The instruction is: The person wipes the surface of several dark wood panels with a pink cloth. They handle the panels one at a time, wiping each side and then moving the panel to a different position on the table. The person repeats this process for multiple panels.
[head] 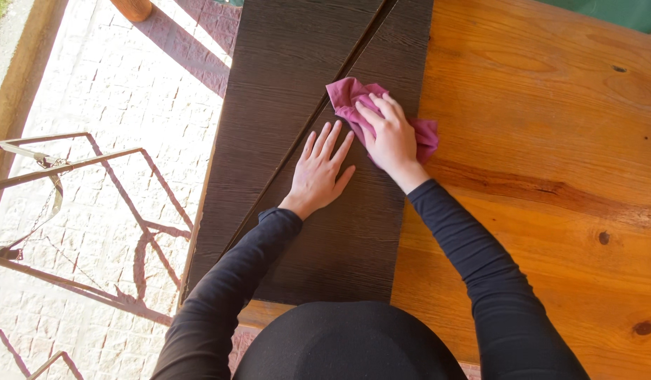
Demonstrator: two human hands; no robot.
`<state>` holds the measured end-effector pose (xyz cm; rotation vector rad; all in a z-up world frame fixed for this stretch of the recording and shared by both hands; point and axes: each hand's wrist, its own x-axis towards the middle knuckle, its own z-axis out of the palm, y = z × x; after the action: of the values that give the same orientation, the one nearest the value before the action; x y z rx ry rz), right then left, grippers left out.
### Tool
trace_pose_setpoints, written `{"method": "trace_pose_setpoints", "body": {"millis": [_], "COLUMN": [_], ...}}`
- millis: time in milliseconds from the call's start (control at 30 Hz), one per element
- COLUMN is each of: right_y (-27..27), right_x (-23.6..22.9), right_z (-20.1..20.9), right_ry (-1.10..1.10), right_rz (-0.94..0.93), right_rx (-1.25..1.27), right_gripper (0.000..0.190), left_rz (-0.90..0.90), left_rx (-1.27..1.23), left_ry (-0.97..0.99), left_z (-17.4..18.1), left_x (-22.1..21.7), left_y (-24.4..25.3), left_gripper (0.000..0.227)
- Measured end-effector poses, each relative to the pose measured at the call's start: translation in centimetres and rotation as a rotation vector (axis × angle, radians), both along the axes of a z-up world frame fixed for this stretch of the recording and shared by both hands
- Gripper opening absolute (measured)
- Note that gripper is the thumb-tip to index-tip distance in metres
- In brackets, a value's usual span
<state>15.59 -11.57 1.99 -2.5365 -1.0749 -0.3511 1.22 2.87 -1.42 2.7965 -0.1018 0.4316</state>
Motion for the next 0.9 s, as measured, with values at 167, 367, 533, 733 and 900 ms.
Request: {"method": "trace_pose_setpoints", "body": {"millis": [167, 367, 533, 733, 900], "right_y": [0.3, 1.3, 1.8, 1.2, 0.9], "right_x": [5.9, 4.9, -3.8, -1.3, 3.6], "right_z": [0.2, 0.1, 0.4, -0.2, -0.8], "right_ry": [-0.055, -0.012, -0.029, -0.082, -0.083], "right_rz": [-0.011, -0.04, 0.038, 0.087, -0.028], "right_rx": [0.059, 0.037, 0.023, 0.025, 0.043], "right_gripper": [0.035, 0.037, 0.038, 0.036, 0.036], "left_rz": [-0.028, -0.024, -0.014, -0.014, -0.034], "left_rx": [-0.016, -0.017, -0.002, -0.013, -0.031], "left_ry": [0.033, 0.066, 0.058, 0.065, 0.063], "left_z": [0.6, 2.0, 1.7, 1.7, 2.0], "left_x": [-4.5, -6.9, -6.6, -7.4, -7.7], "left_y": [-0.1, 1.0, 1.0, 1.0, 1.0], "left_gripper": [0.068, 0.067, 0.068, 0.068, 0.071]}}
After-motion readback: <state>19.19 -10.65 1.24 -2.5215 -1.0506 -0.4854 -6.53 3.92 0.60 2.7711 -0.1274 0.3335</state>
